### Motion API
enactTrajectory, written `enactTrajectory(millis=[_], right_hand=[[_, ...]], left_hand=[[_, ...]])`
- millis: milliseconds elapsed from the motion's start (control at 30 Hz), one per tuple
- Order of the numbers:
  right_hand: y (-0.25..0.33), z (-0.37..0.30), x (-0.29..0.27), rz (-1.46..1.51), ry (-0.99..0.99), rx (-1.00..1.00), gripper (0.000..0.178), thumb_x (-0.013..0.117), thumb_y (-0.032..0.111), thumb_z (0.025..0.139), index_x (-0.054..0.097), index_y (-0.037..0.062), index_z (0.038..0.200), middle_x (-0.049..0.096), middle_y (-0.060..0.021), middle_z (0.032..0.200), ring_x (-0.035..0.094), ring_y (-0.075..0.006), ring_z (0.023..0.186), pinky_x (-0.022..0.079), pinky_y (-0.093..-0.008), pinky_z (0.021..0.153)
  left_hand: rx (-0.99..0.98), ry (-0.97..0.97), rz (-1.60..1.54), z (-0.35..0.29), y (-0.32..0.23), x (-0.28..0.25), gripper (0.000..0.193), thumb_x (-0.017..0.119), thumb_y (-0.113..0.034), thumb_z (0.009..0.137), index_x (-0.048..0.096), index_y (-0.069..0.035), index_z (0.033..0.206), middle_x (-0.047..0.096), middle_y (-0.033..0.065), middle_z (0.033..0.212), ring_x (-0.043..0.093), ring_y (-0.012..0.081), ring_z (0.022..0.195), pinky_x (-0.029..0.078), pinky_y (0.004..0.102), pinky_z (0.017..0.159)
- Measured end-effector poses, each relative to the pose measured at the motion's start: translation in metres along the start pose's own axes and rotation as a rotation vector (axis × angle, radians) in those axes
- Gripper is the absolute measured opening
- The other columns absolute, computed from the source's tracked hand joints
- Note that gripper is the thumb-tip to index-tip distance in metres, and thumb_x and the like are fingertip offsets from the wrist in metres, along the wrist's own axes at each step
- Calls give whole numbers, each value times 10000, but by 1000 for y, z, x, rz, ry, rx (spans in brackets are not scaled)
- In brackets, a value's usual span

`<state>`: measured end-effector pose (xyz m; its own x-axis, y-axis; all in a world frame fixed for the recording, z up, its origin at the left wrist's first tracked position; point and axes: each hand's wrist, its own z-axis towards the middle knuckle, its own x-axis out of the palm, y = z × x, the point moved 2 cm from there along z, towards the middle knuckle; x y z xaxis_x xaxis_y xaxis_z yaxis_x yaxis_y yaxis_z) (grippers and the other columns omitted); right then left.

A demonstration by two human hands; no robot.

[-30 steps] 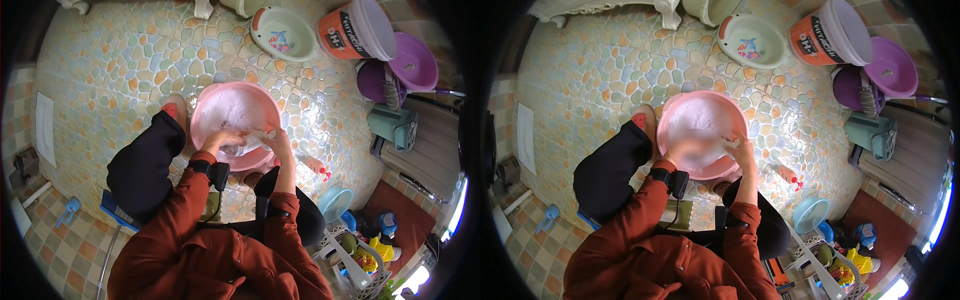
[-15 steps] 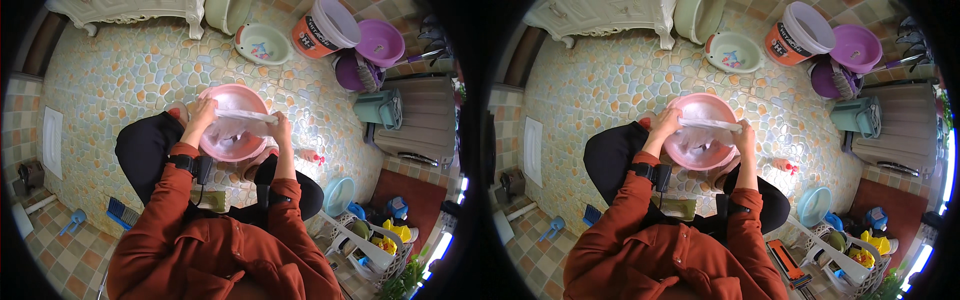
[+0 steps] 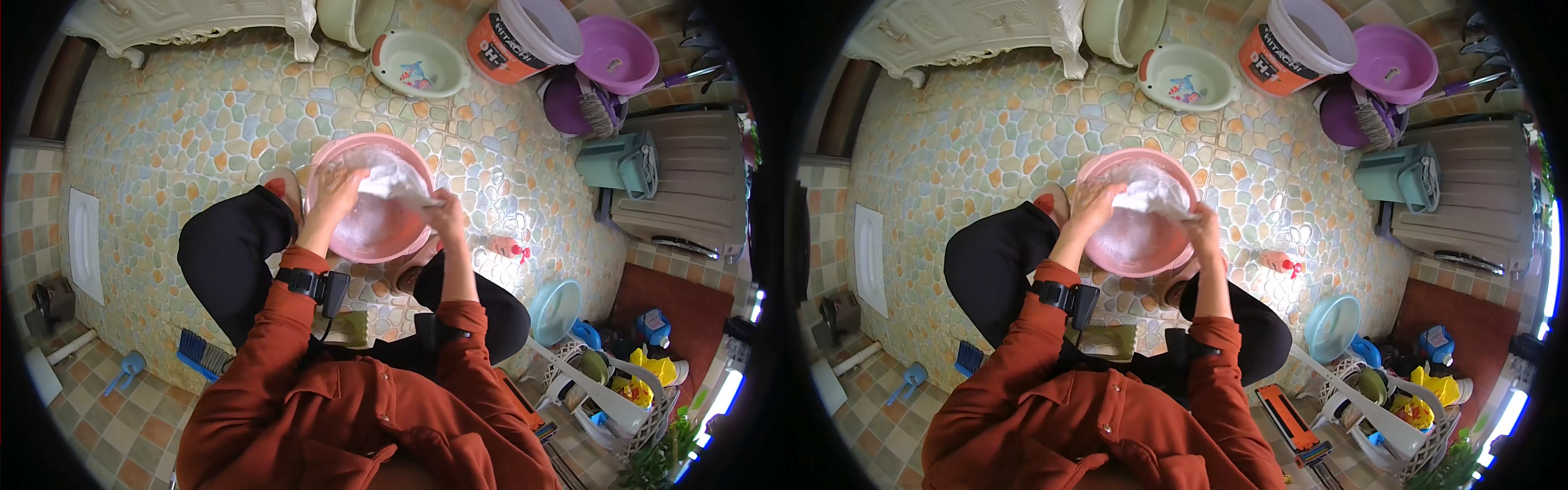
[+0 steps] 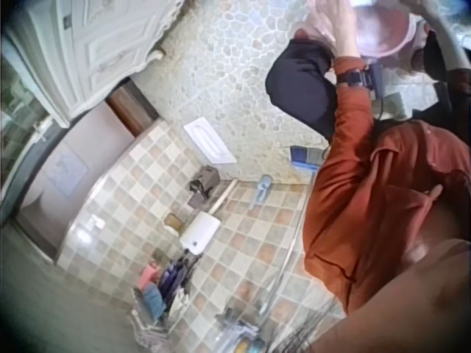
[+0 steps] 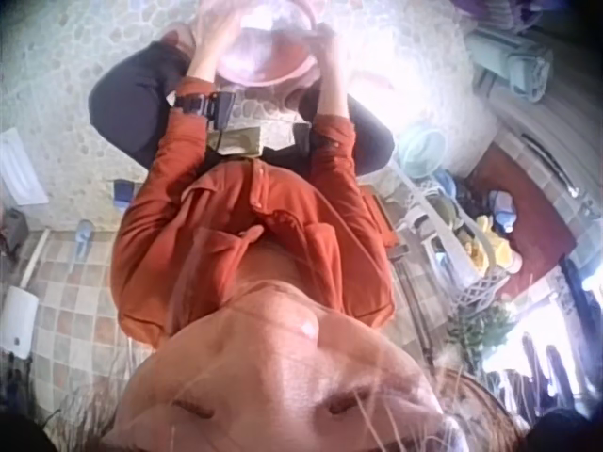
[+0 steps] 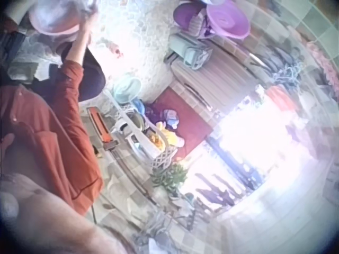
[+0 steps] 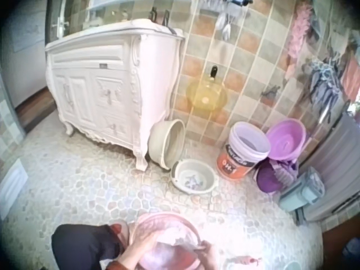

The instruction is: Washing a white shirt by hand in a pink basin.

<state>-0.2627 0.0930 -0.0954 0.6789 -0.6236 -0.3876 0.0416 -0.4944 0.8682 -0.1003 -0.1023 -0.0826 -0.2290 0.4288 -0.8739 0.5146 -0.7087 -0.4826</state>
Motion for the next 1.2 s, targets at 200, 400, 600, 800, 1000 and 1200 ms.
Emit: enactTrajectory(millis=[200,400,600,800,1000,1200], right_hand=[[-115,-17,83,-292,120,144,115,610,21,705,646,23,815,649,-87,708,599,-130,650,466,-278,573],[-103,-21,105,-506,364,289,301,615,82,753,660,47,1048,687,-168,894,668,-297,829,524,-394,770],[-99,39,113,-528,-58,-199,625,542,170,885,296,198,1459,318,-232,1453,312,-461,1319,336,-524,1038],[-133,63,139,-790,171,-120,638,512,317,929,207,264,1487,68,-244,1528,-33,-518,1383,175,-722,1005],[-150,61,156,-875,257,-79,587,500,337,925,289,247,1465,44,-243,1532,-73,-515,1381,89,-686,1057],[-157,66,148,-814,246,-140,588,499,280,911,299,212,1459,94,-267,1516,-2,-489,1394,73,-579,1121]], left_hand=[[-366,487,14,-52,53,116,424,674,-96,708,645,-166,1125,619,131,1160,551,316,1121,420,419,969],[-613,724,-190,-42,39,113,491,649,-163,781,552,-158,1262,442,92,1394,382,278,1316,376,443,1032],[-228,125,64,9,36,157,625,587,-269,855,349,-306,1431,198,78,1544,180,366,1409,213,625,1066],[-359,213,72,20,54,197,634,529,-404,887,247,-418,1455,74,44,1575,225,450,1367,36,748,1007],[-415,426,107,10,71,223,604,418,-495,929,173,-407,1474,280,101,1517,415,498,1239,57,689,1045],[-422,473,18,17,73,222,598,456,-462,914,241,-339,1458,663,133,1082,598,324,1044,322,554,971]])
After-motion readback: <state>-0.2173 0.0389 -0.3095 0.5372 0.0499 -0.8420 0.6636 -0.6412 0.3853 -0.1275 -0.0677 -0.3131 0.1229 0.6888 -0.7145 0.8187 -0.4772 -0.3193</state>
